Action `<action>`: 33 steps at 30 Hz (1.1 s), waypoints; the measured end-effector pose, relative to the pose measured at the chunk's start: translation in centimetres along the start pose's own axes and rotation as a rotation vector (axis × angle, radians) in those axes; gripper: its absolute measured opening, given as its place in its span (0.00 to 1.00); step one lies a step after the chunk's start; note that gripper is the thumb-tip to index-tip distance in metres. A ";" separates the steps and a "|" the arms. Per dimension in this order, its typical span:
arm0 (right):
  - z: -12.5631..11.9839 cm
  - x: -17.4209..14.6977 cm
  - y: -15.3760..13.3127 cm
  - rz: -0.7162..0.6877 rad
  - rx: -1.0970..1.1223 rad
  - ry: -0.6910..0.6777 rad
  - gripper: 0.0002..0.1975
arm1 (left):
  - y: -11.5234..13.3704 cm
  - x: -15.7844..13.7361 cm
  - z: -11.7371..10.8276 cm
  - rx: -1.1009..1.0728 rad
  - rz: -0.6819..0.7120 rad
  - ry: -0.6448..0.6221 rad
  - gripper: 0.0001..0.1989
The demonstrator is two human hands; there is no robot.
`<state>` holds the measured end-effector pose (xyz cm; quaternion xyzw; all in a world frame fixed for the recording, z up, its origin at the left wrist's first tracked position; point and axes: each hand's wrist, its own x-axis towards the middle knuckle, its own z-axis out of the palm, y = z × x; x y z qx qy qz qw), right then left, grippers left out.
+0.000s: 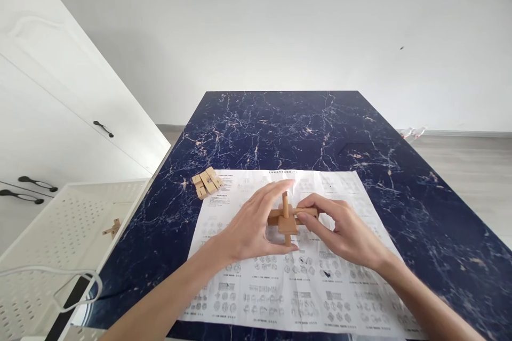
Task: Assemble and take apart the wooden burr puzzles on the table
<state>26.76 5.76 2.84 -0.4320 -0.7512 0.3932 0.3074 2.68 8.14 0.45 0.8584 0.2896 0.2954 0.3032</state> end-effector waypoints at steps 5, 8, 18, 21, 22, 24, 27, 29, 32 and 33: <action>0.2 0.0 -0.2 -0.007 -0.010 -0.014 0.12 | 0.2 -0.2 -0.1 0.057 0.000 0.009 0.46; 0.3 0.0 -0.1 -0.012 -0.011 0.014 0.12 | 0.2 -0.1 0.1 0.075 0.027 0.071 0.45; 0.2 -0.1 0.1 -0.024 -0.043 0.042 0.13 | -0.2 0.1 0.1 0.064 0.049 0.090 0.46; 0.3 -0.1 0.2 -0.023 -0.033 0.041 0.11 | -0.3 0.1 0.2 -0.087 0.039 0.075 0.51; 0.3 -0.1 0.2 -0.025 -0.036 0.042 0.10 | -0.3 0.1 0.1 -0.149 0.016 0.066 0.55; 0.3 -0.2 0.1 -0.034 -0.051 0.045 0.10 | -0.3 0.0 0.0 -0.275 -0.066 0.040 0.60; 0.3 -0.2 0.1 -0.053 -0.067 0.040 0.09 | -0.4 -0.1 -0.2 -0.458 -0.216 -0.027 0.60; 0.2 -0.2 0.1 -0.059 -0.066 0.037 0.09 | -0.5 -0.1 -0.4 -0.537 -0.283 -0.063 0.57; 0.2 -0.2 0.0 -0.066 -0.067 0.041 0.08 | -0.4 0.0 -0.4 -0.580 -0.324 -0.066 0.52; 0.2 -0.2 0.1 -0.068 -0.068 0.040 0.08 | -0.4 0.1 -0.4 -0.585 -0.325 -0.055 0.51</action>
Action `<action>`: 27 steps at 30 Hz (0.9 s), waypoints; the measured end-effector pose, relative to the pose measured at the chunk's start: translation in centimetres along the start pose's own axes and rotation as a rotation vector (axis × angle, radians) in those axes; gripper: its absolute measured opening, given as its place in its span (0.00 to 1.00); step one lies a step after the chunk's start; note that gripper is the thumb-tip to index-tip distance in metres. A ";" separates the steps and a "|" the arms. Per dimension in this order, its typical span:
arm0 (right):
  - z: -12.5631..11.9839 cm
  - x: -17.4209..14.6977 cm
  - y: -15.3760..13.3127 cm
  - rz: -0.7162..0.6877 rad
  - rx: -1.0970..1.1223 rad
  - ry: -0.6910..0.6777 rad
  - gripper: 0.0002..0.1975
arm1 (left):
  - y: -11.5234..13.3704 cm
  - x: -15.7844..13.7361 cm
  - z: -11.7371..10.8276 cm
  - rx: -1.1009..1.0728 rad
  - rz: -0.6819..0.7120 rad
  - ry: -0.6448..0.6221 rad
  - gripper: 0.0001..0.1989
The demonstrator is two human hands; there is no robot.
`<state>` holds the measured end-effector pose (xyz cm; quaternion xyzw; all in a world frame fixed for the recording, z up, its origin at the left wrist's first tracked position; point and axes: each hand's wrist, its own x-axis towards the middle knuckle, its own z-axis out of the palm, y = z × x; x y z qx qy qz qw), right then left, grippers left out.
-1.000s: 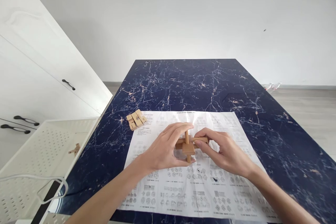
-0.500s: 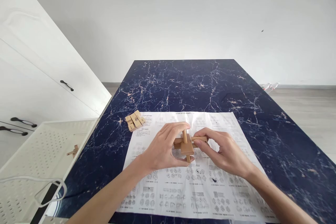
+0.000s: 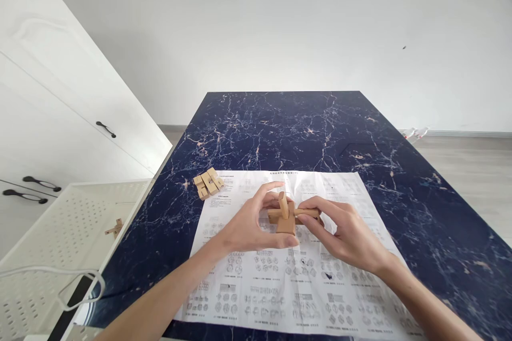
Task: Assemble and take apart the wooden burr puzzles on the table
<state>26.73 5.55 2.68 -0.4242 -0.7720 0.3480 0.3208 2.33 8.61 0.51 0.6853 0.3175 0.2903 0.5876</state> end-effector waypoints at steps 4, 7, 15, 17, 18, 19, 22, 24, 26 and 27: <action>0.1 0.0 0.1 -0.001 -0.017 -0.024 0.07 | 0.3 0.1 0.0 -0.026 0.037 0.061 0.46; 0.3 0.0 0.3 -0.005 -0.030 -0.042 0.08 | 0.3 0.1 -0.2 -0.057 0.051 0.105 0.42; 0.9 -0.1 0.7 0.019 -0.041 -0.077 0.12 | 2.3 0.1 -1.5 0.124 0.202 0.463 0.38; 1.0 -0.1 0.8 0.033 -0.042 -0.075 0.12 | 3.1 -1.2 -2.1 0.344 0.187 0.617 0.38; 1.0 -0.1 0.8 0.036 -0.044 -0.070 0.12 | 3.4 -2.2 -2.4 0.458 0.170 0.683 0.39; 1.0 -0.1 0.9 0.037 -0.048 -0.062 0.12 | 3.4 -3.5 -2.8 0.570 0.137 0.723 0.41; 1.2 0.0 1.0 0.035 -0.053 -0.049 0.12 | 2.4 -7.9 -4.0 0.846 0.038 0.807 0.42; 1.3 -0.1 0.9 0.038 -0.045 -0.056 0.12 | 1.2 -10.7 -4.9 0.897 -0.070 0.857 0.40; 1.5 -0.1 0.8 0.041 -0.035 -0.062 0.12 | -0.1 -12.6 -5.8 0.891 -0.194 0.889 0.39; 1.5 -0.2 0.8 0.044 -0.033 -0.064 0.12 | -0.7 -13.2 -6.2 0.894 -0.235 0.892 0.39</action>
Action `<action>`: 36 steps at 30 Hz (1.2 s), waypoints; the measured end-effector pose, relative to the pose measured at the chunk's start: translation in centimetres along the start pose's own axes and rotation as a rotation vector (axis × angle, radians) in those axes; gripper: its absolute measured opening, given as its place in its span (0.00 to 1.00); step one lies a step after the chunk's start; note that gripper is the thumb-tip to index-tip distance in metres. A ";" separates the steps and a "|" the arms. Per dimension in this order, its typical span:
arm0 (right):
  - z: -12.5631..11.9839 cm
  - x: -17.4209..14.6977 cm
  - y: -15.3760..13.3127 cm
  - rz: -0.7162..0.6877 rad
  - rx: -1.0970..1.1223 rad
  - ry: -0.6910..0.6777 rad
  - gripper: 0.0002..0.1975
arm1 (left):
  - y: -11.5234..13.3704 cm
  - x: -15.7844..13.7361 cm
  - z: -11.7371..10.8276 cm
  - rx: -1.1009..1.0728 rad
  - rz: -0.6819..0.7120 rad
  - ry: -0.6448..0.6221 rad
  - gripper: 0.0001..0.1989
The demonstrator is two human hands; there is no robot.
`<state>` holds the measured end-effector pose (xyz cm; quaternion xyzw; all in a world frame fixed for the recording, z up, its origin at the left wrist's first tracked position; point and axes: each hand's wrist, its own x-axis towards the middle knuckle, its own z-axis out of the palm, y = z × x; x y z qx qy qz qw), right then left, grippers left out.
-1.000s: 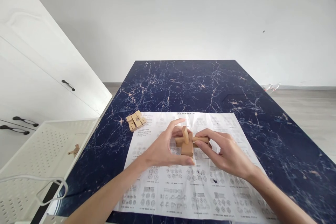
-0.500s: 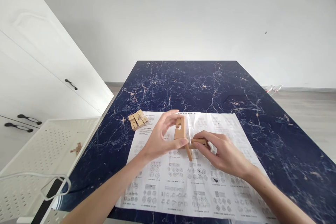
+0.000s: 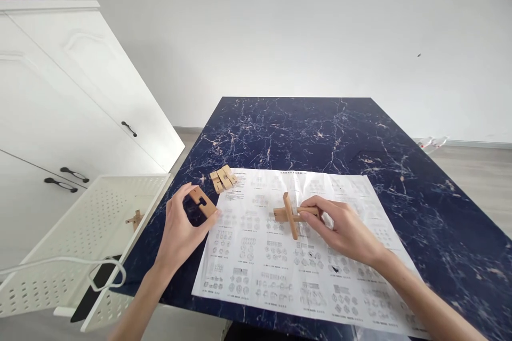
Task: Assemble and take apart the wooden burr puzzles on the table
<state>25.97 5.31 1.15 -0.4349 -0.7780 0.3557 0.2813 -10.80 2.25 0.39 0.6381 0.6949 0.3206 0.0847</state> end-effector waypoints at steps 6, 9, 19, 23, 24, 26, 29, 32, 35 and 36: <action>0.0 -0.1 -0.1 0.022 0.029 0.008 0.14 | -1.2 0.4 1.1 0.063 0.042 -0.050 0.40; 0.0 -0.1 -0.2 0.032 0.068 0.013 0.15 | -0.6 0.7 1.9 0.093 0.059 -0.017 0.42; 0.3 -0.4 -3.2 0.009 0.183 -0.052 0.16 | 5.0 -1.4 -0.7 -0.155 0.351 -0.089 0.30; 0.7 -0.7 -5.3 -0.007 0.252 -0.060 0.14 | 8.5 -2.7 -1.5 -0.228 0.441 -0.352 0.59; 0.8 -0.9 -5.8 -0.009 0.264 -0.062 0.14 | 9.2 -2.9 -1.5 -0.224 0.447 -0.384 0.64; 1.0 -1.3 -6.6 -0.012 0.280 -0.069 0.14 | 10.1 -3.4 -1.3 -0.216 0.464 -0.419 0.68; 1.4 -2.0 -7.4 -0.020 0.300 -0.080 0.14 | 10.8 -4.0 -1.1 -0.205 0.501 -0.420 0.61; 1.7 -2.8 -7.7 -0.024 0.314 -0.089 0.15 | 10.7 -4.7 -1.2 -0.211 0.526 -0.383 0.51; 1.8 -3.5 -7.7 -0.010 0.303 -0.094 0.17 | 10.4 -5.5 -1.7 -0.210 0.540 -0.341 0.47; 1.8 -3.6 -7.8 -0.008 0.303 -0.095 0.17 | 10.4 -5.7 -1.9 -0.203 0.539 -0.333 0.47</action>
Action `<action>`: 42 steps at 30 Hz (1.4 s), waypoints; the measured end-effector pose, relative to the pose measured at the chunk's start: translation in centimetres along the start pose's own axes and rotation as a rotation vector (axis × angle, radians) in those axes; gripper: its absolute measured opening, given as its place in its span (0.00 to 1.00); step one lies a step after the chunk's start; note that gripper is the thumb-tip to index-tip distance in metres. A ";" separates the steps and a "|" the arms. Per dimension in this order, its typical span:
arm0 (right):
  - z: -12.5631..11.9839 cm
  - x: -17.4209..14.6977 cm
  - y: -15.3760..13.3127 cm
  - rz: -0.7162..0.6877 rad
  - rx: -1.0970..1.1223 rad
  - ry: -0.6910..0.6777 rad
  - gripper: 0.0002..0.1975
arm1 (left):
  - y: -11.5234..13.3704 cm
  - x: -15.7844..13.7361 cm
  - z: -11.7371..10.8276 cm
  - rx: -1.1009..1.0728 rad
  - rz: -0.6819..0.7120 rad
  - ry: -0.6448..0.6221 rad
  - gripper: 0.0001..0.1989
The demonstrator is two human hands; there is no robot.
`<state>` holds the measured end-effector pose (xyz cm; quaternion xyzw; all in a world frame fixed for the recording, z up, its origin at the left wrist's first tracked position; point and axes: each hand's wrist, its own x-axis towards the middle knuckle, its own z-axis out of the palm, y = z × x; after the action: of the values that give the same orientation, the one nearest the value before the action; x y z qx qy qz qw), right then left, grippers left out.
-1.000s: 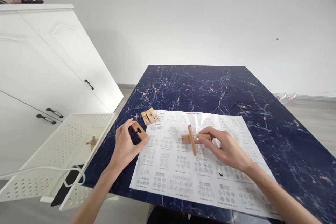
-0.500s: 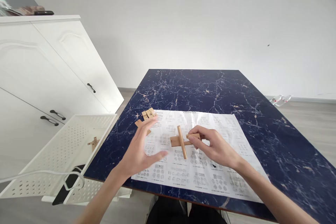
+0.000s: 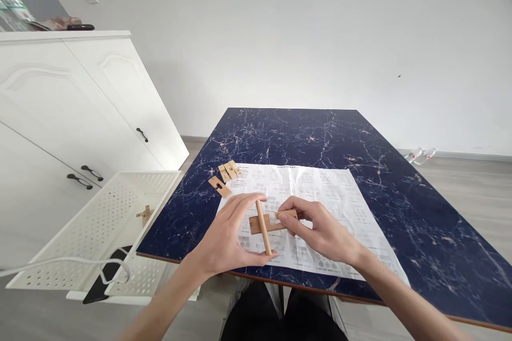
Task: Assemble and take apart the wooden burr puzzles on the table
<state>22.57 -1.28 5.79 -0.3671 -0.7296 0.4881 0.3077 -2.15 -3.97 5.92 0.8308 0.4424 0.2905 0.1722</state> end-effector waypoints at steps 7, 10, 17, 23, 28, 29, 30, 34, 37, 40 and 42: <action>-1.3 -0.9 0.5 -0.009 0.021 0.042 0.19 | -0.1 -2.3 -2.1 0.062 -0.062 0.045 0.43; -2.3 -1.2 1.0 0.035 0.022 0.180 0.20 | -2.4 -3.8 -3.6 0.114 -0.191 0.096 0.40; -0.4 -0.1 1.7 0.129 0.041 0.209 0.22 | -8.9 -4.2 -2.7 0.267 -0.495 0.271 0.39; 1.6 1.4 1.9 0.114 0.043 0.103 0.22 | -11.2 -3.1 -1.2 0.388 -0.451 0.371 0.37; 2.5 2.5 1.9 0.120 0.046 0.064 0.22 | -12.0 -2.3 -1.4 0.436 -0.474 0.338 0.36; 2.7 2.7 1.9 0.125 0.054 0.058 0.22 | -12.1 -2.2 -1.3 0.440 -0.472 0.330 0.36; 2.9 2.9 1.8 0.129 0.066 0.054 0.22 | -12.2 -2.1 -1.3 0.443 -0.470 0.322 0.37; 3.4 3.6 1.7 0.133 0.098 0.041 0.22 | -12.6 -1.9 -0.8 0.443 -0.468 0.288 0.37; 3.5 3.8 1.6 0.142 0.093 0.029 0.22 | -12.8 -2.0 -0.6 0.433 -0.476 0.271 0.37; 3.6 4.0 1.7 0.142 0.085 0.017 0.23 | -12.6 -1.9 -0.5 0.429 -0.479 0.264 0.38; 3.7 4.2 1.8 0.145 0.081 0.009 0.23 | -12.5 -1.6 -0.4 0.428 -0.471 0.270 0.37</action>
<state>17.73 0.85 3.22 -0.4084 -0.6795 0.5363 0.2894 -11.07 1.57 -1.11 0.6773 0.6917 0.2506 -0.0037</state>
